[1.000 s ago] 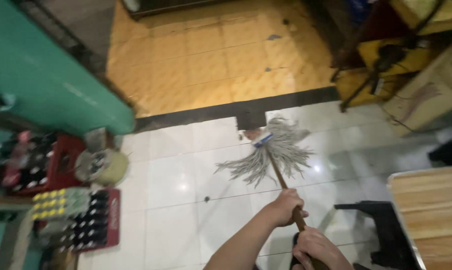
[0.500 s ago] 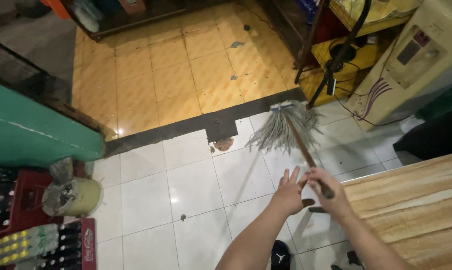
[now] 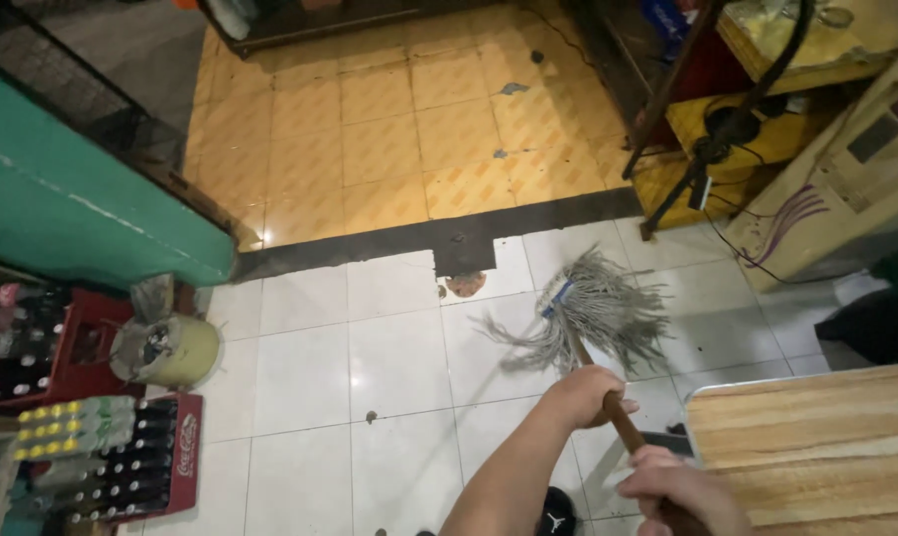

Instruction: Mopping the floor in a storage area filled with drink crates.

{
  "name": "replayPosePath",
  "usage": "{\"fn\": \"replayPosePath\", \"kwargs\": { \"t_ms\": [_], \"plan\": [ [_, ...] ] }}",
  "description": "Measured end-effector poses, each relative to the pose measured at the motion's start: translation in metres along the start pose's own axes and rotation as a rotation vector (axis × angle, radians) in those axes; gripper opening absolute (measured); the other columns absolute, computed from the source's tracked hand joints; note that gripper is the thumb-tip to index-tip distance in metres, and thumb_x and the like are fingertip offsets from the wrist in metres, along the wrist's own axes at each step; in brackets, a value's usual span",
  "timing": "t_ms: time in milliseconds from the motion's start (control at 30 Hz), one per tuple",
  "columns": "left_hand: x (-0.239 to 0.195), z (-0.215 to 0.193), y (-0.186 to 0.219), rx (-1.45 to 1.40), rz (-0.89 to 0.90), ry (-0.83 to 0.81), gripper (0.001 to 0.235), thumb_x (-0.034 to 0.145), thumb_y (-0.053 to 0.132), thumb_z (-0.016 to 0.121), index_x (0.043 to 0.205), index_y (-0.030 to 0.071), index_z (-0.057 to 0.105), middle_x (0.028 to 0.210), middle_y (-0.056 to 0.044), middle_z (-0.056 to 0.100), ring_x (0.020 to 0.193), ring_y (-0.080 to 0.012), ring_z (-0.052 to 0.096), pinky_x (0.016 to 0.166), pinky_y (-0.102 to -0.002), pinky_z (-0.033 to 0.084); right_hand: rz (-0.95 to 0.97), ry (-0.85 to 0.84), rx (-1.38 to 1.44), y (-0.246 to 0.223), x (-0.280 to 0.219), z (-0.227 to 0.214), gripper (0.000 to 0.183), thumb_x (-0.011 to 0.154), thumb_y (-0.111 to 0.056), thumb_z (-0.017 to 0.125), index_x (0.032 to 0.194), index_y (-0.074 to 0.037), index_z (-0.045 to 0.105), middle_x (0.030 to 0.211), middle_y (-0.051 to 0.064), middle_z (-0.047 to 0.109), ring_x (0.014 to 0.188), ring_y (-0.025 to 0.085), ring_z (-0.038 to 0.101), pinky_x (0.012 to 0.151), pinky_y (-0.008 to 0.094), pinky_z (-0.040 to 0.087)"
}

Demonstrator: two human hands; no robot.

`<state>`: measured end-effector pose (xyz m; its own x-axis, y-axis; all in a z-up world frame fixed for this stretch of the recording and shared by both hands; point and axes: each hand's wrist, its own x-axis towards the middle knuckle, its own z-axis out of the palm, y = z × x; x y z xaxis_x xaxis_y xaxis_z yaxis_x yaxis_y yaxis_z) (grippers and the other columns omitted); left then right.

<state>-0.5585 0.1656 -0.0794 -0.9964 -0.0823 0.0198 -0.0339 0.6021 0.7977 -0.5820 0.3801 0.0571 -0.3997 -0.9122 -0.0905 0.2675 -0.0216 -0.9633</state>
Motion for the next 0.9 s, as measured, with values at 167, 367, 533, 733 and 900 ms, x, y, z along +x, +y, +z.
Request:
{"fn": "replayPosePath", "kwargs": {
  "t_ms": [167, 367, 533, 733, 900],
  "plan": [
    [-0.067, -0.035, -0.003, -0.014, 0.085, 0.271, 0.033, 0.091, 0.022, 0.071, 0.066, 0.005, 0.061, 0.071, -0.012, 0.067, 0.073, -0.0365, 0.063, 0.073, -0.043, 0.053, -0.224, -0.307, -0.425, -0.02, 0.027, 0.045, 0.04, 0.063, 0.013, 0.084, 0.098, -0.004, 0.084, 0.091, 0.006, 0.071, 0.068, 0.013, 0.067, 0.06, 0.024, 0.056],
    [-0.176, -0.1, -0.04, 0.274, -0.286, 0.15, 0.037, 0.098, 0.036, 0.064, 0.079, 0.007, 0.077, 0.09, -0.01, 0.077, 0.092, -0.0346, 0.067, 0.091, -0.043, 0.051, -0.178, -0.31, -0.439, -0.009, 0.044, 0.132, 0.04, 0.086, -0.041, 0.083, 0.099, -0.004, 0.085, 0.063, 0.005, 0.073, 0.113, 0.026, 0.077, 0.115, 0.048, 0.045],
    [-0.314, -0.157, -0.087, 0.183, -0.607, 0.182, 0.038, 0.1, 0.038, 0.069, 0.08, 0.006, 0.076, 0.083, -0.013, 0.073, 0.08, -0.0316, 0.066, 0.085, -0.044, 0.053, -0.078, -0.275, -0.469, 0.046, 0.068, 0.24, 0.031, 0.092, -0.03, 0.069, 0.101, -0.003, 0.081, 0.08, 0.003, 0.075, 0.101, 0.021, 0.074, 0.107, 0.045, 0.05],
    [-0.472, -0.161, -0.17, 0.068, -0.689, 0.567, 0.049, 0.076, 0.02, 0.086, 0.115, 0.01, 0.059, 0.128, -0.01, 0.056, 0.121, -0.0306, 0.05, 0.106, -0.041, 0.042, 0.166, -0.152, -0.484, 0.136, 0.118, 0.38, 0.017, 0.094, -0.011, 0.069, 0.108, -0.008, 0.078, 0.098, 0.005, 0.083, 0.082, 0.015, 0.07, 0.072, 0.029, 0.055],
    [-0.519, -0.197, -0.166, -0.003, -0.845, 0.596, 0.088, 0.089, 0.033, 0.081, 0.159, 0.003, 0.038, 0.167, -0.026, 0.033, 0.157, -0.0399, 0.028, 0.135, -0.046, 0.023, -0.056, -0.202, -0.316, 0.18, 0.153, 0.462, 0.019, 0.096, -0.01, 0.074, 0.113, -0.003, 0.079, 0.093, 0.016, 0.079, 0.089, 0.018, 0.072, 0.09, 0.041, 0.059]
  ]
}}
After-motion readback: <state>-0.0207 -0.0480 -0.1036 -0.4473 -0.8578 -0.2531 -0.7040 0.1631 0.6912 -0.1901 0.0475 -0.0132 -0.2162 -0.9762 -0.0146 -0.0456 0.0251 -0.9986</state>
